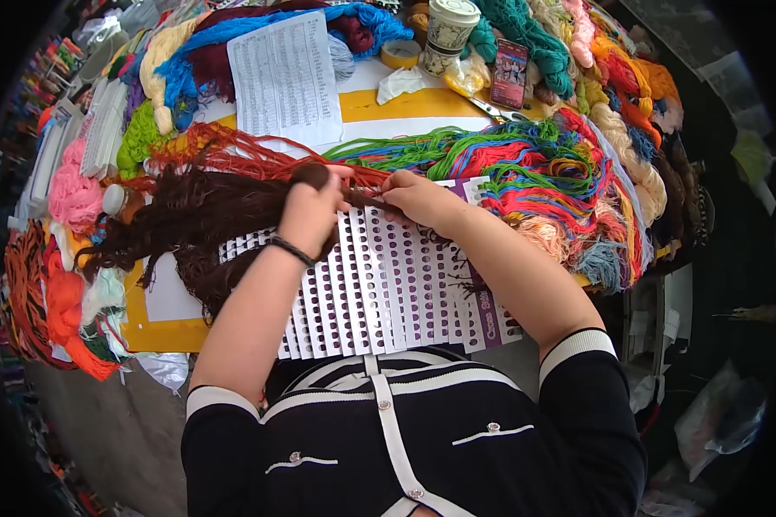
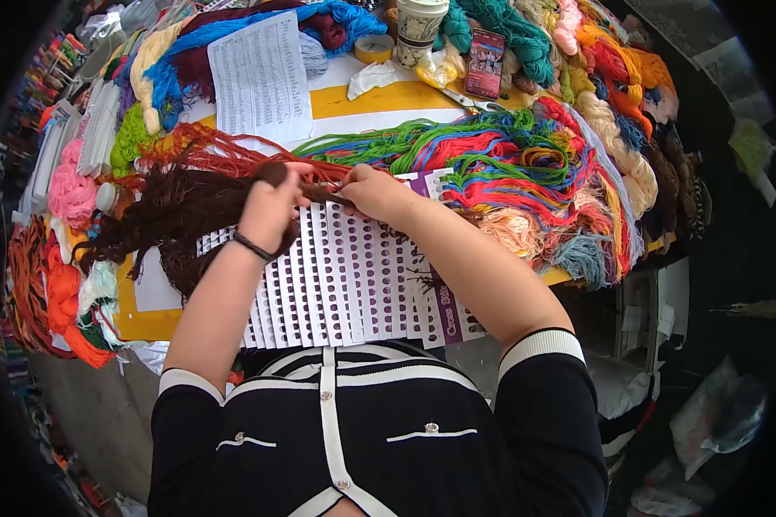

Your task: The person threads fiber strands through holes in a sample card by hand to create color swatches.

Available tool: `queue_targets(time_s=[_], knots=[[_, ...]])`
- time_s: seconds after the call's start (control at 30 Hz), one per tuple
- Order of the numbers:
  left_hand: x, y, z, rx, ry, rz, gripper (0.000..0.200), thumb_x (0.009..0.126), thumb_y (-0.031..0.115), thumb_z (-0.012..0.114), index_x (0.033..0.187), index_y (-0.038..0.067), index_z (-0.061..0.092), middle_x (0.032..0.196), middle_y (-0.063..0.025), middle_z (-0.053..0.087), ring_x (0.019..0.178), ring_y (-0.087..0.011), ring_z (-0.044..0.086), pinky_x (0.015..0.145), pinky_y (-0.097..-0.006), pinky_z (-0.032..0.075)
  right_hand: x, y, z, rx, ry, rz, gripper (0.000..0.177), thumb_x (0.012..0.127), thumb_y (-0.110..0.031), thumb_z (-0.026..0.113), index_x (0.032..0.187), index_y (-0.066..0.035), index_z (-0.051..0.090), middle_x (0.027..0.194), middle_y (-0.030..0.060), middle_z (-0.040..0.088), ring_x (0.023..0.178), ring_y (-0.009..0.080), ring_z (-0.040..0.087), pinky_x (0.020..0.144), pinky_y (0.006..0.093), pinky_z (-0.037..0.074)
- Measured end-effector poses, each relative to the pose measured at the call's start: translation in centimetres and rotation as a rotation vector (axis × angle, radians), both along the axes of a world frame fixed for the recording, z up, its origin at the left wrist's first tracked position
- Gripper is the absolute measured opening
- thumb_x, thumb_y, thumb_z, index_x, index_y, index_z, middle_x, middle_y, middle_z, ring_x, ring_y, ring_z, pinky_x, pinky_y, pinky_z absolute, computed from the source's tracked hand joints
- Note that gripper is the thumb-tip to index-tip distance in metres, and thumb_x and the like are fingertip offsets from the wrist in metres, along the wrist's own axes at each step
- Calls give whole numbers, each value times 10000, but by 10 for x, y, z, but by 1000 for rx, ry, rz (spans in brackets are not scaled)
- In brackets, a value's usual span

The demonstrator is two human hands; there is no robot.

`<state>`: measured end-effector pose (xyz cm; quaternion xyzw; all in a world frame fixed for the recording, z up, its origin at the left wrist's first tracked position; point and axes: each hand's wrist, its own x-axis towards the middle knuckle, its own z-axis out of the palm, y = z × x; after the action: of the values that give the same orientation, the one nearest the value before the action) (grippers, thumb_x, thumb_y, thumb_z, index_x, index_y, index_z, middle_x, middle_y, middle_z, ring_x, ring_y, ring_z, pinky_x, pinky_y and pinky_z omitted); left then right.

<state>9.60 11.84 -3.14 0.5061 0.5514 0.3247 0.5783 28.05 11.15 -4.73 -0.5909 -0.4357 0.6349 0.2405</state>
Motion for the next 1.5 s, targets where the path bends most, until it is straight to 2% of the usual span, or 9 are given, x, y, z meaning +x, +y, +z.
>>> queue_targets(time_s=[0.27,0.4,0.53,0.73,1.03,1.2,1.33,1.43,1.5], knots=[[-140,26,54,-118,-575,333,274,913,196,542,1140,47,584,690,49,496,594,-40,478,453,-136,297,-2,-1,-4,134,-270,158,226,848,-108,429,1054,-46,501,815,71,632,680,144,571,594,281,452],[-232,33,65,147,-859,378,305,913,141,532,1203,47,532,949,9,568,756,-39,568,459,-121,358,-3,1,-11,125,-275,148,225,846,-97,425,1054,-44,492,808,77,637,679,151,586,587,277,459],[-270,17,71,118,-712,526,334,924,176,515,1232,51,481,1143,-132,559,1021,-211,570,909,-370,471,-6,-3,-4,154,-331,146,205,841,-134,463,1019,-46,516,799,77,636,676,151,584,604,282,464],[-235,-61,56,-4,-471,474,342,936,275,468,1205,68,509,1051,-91,635,607,-63,539,450,-174,347,-13,-26,16,462,-315,120,316,803,-246,604,1013,-18,546,923,138,641,828,221,617,740,332,479],[-276,-125,17,367,-430,766,353,956,272,438,1238,64,479,1144,-59,585,553,-18,398,441,-147,299,86,-88,56,890,-652,-39,641,808,-435,624,1302,-69,443,1307,149,451,1206,256,421,1007,400,316],[-353,-147,91,789,-266,1138,362,958,256,415,1258,62,468,1239,-40,539,668,-35,444,514,-168,338,81,-122,63,971,-961,78,662,807,-478,599,1308,-73,443,1378,182,356,1272,355,333,1030,460,269],[-318,-135,136,832,-152,1010,402,925,173,469,1279,-11,421,1319,-121,469,702,-65,470,532,-161,327,62,-129,69,1046,-975,128,612,827,-436,591,1279,-43,464,1339,192,405,1245,341,383,1005,443,320],[-281,-132,150,908,-126,635,368,926,165,453,1255,-1,443,1300,-149,478,588,-53,408,476,-155,284,13,-148,142,1424,-481,-188,500,820,-271,613,1188,48,496,1191,196,534,1017,310,569,866,394,454],[-238,-139,192,1048,-278,308,339,936,182,419,1223,9,470,1238,-165,516,555,-48,390,460,-154,275,6,-165,191,1847,-222,-268,582,864,-436,501,1147,72,521,1152,280,513,992,360,560,819,404,475]])
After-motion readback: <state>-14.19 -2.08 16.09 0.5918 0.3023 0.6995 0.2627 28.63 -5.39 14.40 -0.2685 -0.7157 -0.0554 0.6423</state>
